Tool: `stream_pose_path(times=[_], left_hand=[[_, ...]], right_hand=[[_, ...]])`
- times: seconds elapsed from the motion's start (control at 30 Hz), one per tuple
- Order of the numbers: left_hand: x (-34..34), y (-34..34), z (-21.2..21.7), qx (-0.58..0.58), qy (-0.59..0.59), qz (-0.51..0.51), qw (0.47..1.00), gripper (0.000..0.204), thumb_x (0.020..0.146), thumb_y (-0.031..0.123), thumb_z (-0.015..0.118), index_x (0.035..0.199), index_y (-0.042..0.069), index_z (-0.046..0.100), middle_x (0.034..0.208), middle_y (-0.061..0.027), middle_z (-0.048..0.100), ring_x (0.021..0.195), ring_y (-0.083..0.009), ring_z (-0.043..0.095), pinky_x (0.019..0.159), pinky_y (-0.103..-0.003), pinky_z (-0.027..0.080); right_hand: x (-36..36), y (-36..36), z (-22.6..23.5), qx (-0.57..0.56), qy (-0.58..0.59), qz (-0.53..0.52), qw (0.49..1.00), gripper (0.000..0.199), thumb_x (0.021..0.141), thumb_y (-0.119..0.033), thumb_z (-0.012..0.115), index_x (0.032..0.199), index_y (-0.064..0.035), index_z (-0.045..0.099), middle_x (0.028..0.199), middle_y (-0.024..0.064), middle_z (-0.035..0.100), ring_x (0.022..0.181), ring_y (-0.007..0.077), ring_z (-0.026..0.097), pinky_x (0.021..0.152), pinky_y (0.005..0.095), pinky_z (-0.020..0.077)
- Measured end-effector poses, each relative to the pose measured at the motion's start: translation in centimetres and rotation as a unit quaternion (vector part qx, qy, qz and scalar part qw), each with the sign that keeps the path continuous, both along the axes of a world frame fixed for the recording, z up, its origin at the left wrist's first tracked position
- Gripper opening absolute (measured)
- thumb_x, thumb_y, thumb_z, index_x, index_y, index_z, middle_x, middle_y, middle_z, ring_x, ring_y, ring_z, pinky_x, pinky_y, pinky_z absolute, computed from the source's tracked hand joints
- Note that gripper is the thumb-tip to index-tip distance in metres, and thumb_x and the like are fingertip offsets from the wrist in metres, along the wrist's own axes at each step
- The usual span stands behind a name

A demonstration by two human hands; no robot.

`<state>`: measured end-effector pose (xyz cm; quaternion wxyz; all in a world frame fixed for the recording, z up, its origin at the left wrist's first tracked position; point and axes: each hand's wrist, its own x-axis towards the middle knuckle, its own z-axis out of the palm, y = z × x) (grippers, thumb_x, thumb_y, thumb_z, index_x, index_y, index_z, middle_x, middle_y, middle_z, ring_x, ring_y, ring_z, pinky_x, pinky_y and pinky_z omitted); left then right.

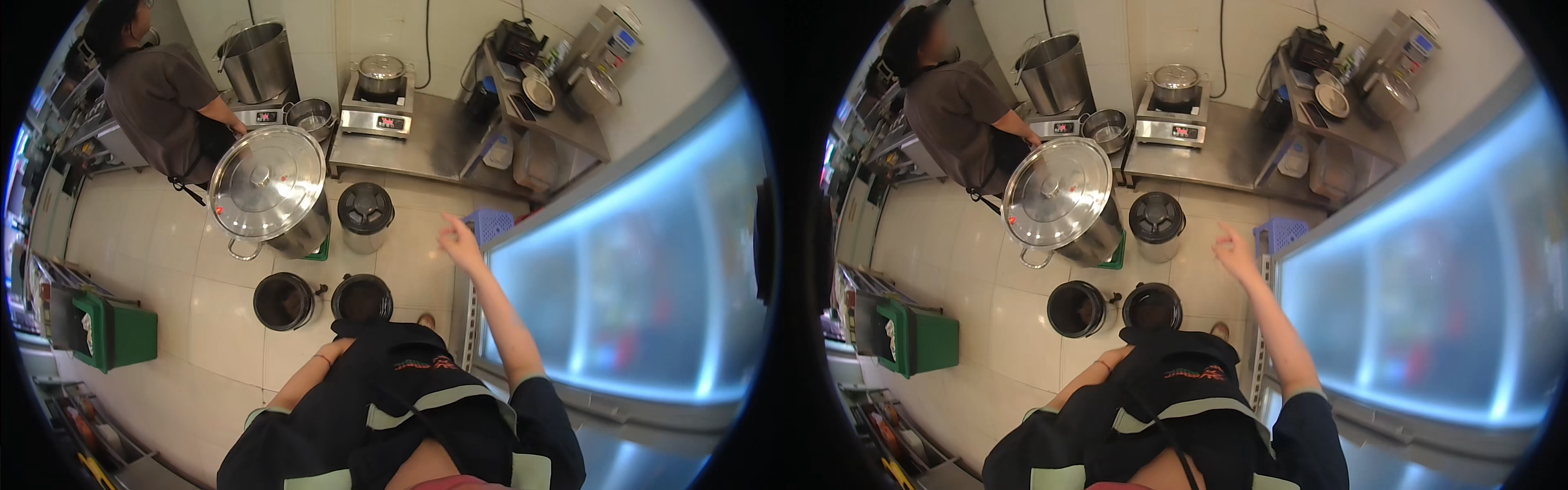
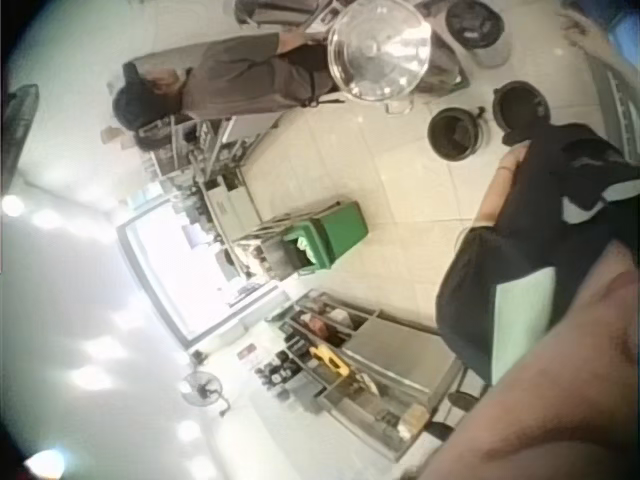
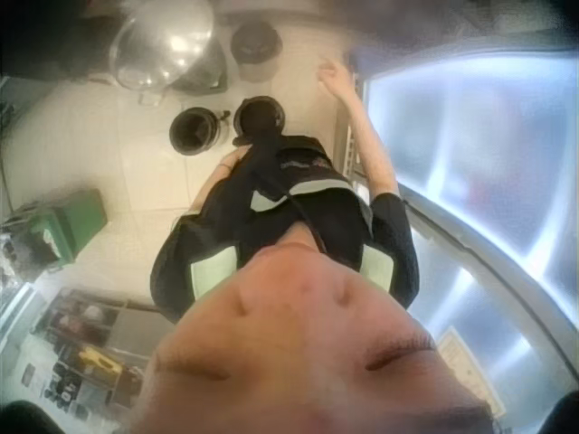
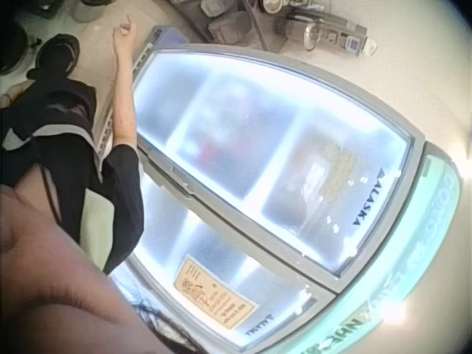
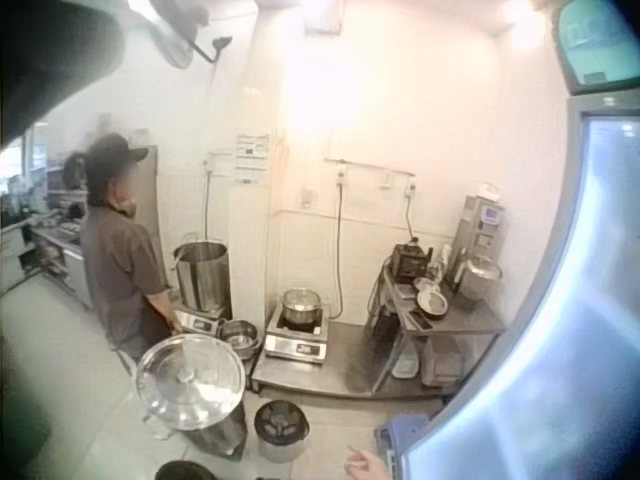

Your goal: The person attaches a clear plastic lid and a white seal to a food container, سپس walks across a kitchen to retrieve a plastic-wrapped stack of items from a refrigerator.

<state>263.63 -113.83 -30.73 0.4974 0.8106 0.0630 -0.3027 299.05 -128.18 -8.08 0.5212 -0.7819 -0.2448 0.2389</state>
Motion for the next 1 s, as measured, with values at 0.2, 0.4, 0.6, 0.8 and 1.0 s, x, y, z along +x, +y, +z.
stream_pose_path(times=[0.2, 0.4, 0.6, 0.8, 1.0], left_hand=[[4.2, -0.8, 3.3, -0.229, 0.368, 0.102, 0.895, 0.055, 0.089, 0.039, 0.051, 0.128, 0.0, 0.048, 0.126, -0.0056, 0.054, 0.104, -0.0171, 0.053, 0.092, -0.03, 0.041], [7.7, -6.0, 3.0, -0.052, 0.29, 0.21, 0.932, 0.051, 0.093, 0.042, 0.04, 0.13, 0.007, 0.047, 0.12, -0.016, 0.057, 0.106, -0.0249, 0.057, 0.087, -0.036, 0.046], [10.2, -11.1, 3.0, 0.088, 0.345, 0.124, 0.926, 0.046, 0.095, 0.035, 0.028, 0.138, 0.018, 0.034, 0.132, -0.0196, 0.045, 0.112, -0.0326, 0.054, 0.092, -0.044, 0.043], [12.1, -14.2, 3.9, 0.064, 0.384, 0.115, 0.914, 0.054, 0.093, 0.03, 0.03, 0.145, 0.023, 0.017, 0.144, -0.0224, 0.025, 0.108, -0.0385, 0.056, 0.087, -0.046, 0.047], [10.2, -17.3, 3.0, 0.05, 0.428, 0.158, 0.889, 0.054, 0.093, 0.031, 0.029, 0.145, 0.033, 0.013, 0.147, -0.0262, 0.015, 0.106, -0.0494, 0.053, 0.084, -0.054, 0.046]], right_hand=[[21.6, 15.3, 2.1, -0.205, -0.18, 0.097, 0.957, 0.073, 0.077, -0.016, 0.059, 0.142, -0.0273, 0.029, 0.103, 0.016, 0.063, 0.092, 0.0275, 0.063, 0.081, 0.0378, 0.0496], [33.4, 23.8, 0.6, -0.475, -0.257, 0.142, 0.83, 0.084, 0.076, -0.013, 0.055, 0.143, -0.0417, 0.014, 0.122, 0.0149, 0.057, 0.112, 0.0293, 0.056, 0.09, 0.0406, 0.0457], [38.3, 26.7, -5.5, -0.476, -0.268, 0.159, 0.822, 0.074, 0.081, -0.013, 0.049, 0.143, -0.0392, 0.017, 0.117, 0.0141, 0.059, 0.106, 0.0282, 0.059, 0.085, 0.0416, 0.0483], [35.0, 20.8, -21.5, -0.413, -0.219, 0.201, 0.861, 0.06, 0.08, -0.023, 0.053, 0.137, -0.0113, 0.036, 0.113, 0.021, 0.059, 0.103, 0.0355, 0.058, 0.086, 0.0446, 0.0471], [16.7, 8.1, -41.3, -0.464, 0.142, 0.38, 0.787, 0.054, 0.085, -0.05, 0.048, 0.104, -0.0023, 0.064, 0.105, 0.0191, 0.064, 0.096, 0.0302, 0.061, 0.084, 0.0406, 0.0465]])
